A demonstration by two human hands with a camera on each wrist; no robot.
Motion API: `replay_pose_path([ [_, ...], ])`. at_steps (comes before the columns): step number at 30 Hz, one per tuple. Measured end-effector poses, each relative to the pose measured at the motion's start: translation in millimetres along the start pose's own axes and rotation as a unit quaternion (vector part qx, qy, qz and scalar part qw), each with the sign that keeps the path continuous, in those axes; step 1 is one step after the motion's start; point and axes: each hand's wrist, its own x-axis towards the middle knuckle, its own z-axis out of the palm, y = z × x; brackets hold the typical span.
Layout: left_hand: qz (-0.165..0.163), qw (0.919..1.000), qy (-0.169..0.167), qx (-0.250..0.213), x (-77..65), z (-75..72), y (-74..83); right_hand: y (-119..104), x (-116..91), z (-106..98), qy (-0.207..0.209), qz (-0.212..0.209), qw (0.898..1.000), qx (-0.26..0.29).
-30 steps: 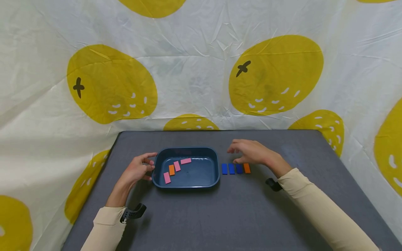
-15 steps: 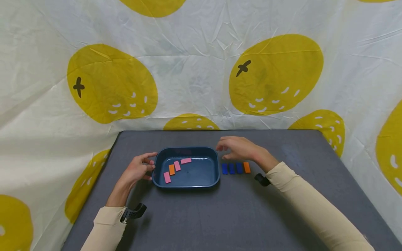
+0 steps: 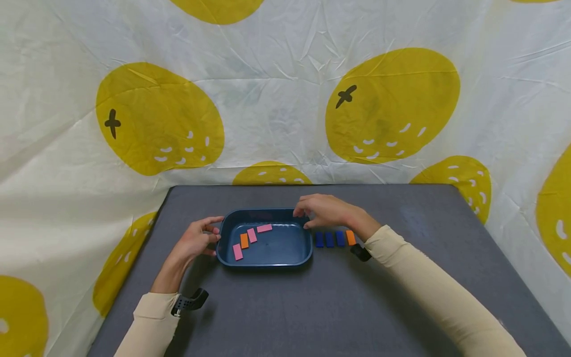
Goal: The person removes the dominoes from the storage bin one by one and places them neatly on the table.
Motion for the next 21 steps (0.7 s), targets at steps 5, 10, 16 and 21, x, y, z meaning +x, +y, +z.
replay_pose_path([
  [5,0.001,1.0000,-0.001,0.000,0.2,-0.3,0.4,-3,11,3,-0.014,-0.008,1.000,0.000],
  [10,0.005,1.0000,0.001,0.001,-2.2,0.8,0.4,-5,22,7,-0.034,0.000,0.999,0.003],
  [16,0.004,1.0000,0.002,-0.001,-3.6,1.0,1.4,-8,34,9,-0.048,-0.005,0.999,0.008],
  [21,0.002,1.0000,0.003,0.000,-4.9,1.4,1.9,-16,43,9,-0.073,-0.002,0.997,0.011],
])
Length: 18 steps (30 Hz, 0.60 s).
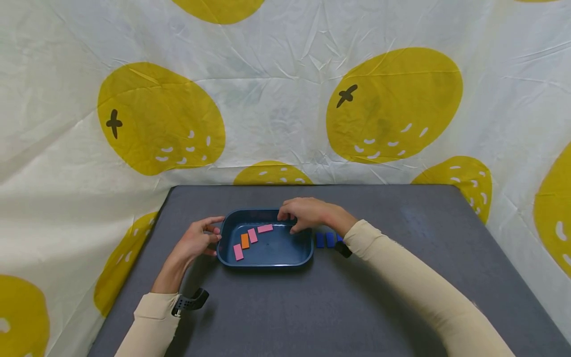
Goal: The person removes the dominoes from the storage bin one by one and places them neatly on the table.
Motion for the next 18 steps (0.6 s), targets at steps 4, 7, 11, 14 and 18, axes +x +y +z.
replay_pose_path([
  [4,-0.001,1.0000,0.000,0.001,-0.2,0.2,-0.2,-6,8,0,-0.025,0.010,1.000,0.007],
  [7,-0.002,1.0000,0.001,0.002,0.3,0.1,-0.6,-10,15,1,-0.043,0.014,0.999,0.012],
  [11,-0.002,1.0000,-0.001,0.004,1.0,-0.2,-0.5,-11,23,4,-0.064,0.020,0.998,0.013],
  [14,-0.006,1.0000,-0.001,0.003,1.4,-0.5,-0.4,-11,30,7,-0.077,0.024,0.997,0.008],
  [18,-0.009,1.0000,-0.001,0.004,1.9,-0.9,0.1,-11,36,11,-0.091,0.027,0.995,0.012],
])
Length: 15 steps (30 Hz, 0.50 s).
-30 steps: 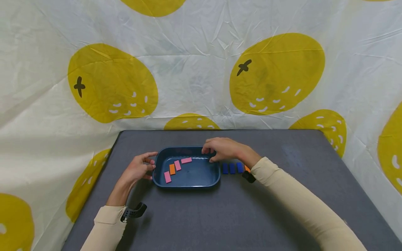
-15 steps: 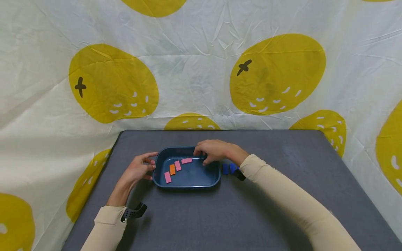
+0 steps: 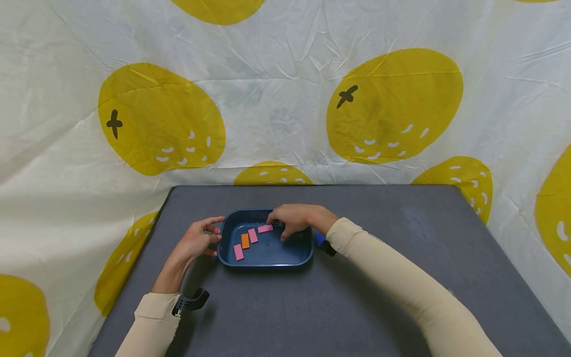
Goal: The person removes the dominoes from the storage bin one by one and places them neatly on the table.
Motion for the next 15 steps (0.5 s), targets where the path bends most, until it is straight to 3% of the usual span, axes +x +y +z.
replay_pose_path([
  [8,-0.001,1.0000,0.001,0.004,1.2,0.5,-0.4,-2,7,4,-0.024,0.003,1.000,0.019],
  [15,0.000,1.0000,0.003,0.002,1.0,-0.3,-0.6,-8,15,5,-0.005,-0.008,1.000,0.001],
])
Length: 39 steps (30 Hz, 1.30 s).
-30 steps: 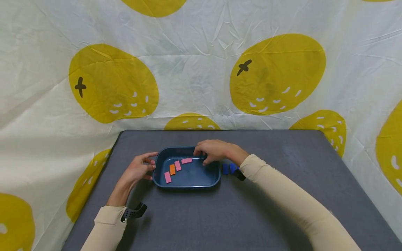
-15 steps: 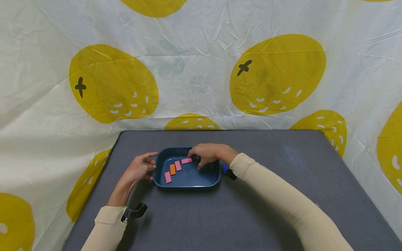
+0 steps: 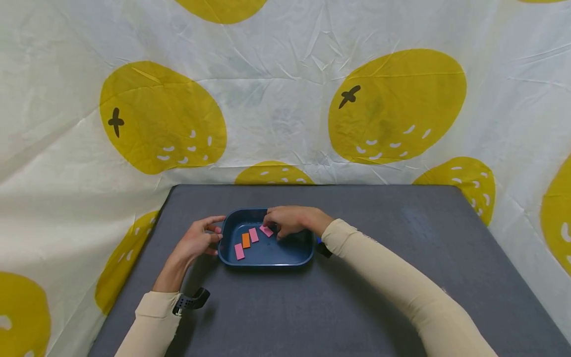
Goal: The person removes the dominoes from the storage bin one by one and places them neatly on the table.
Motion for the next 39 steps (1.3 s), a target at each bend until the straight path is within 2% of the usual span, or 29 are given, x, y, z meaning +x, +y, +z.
replay_pose_path([
  [8,-0.002,1.0000,0.001,0.002,-0.9,0.3,1.7,-7,10,2,-0.003,-0.017,0.999,-0.038],
  [22,-0.001,1.0000,-0.003,0.002,-0.9,-0.5,3.3,-10,12,10,-0.005,-0.015,0.998,-0.058],
  [30,-0.001,1.0000,-0.004,-0.001,-1.1,-0.5,4.3,-11,8,16,-0.010,-0.016,0.998,-0.067],
  [39,0.002,0.9999,-0.004,-0.009,-1.5,-1.2,4.2,-9,0,15,-0.011,-0.007,0.994,-0.104],
])
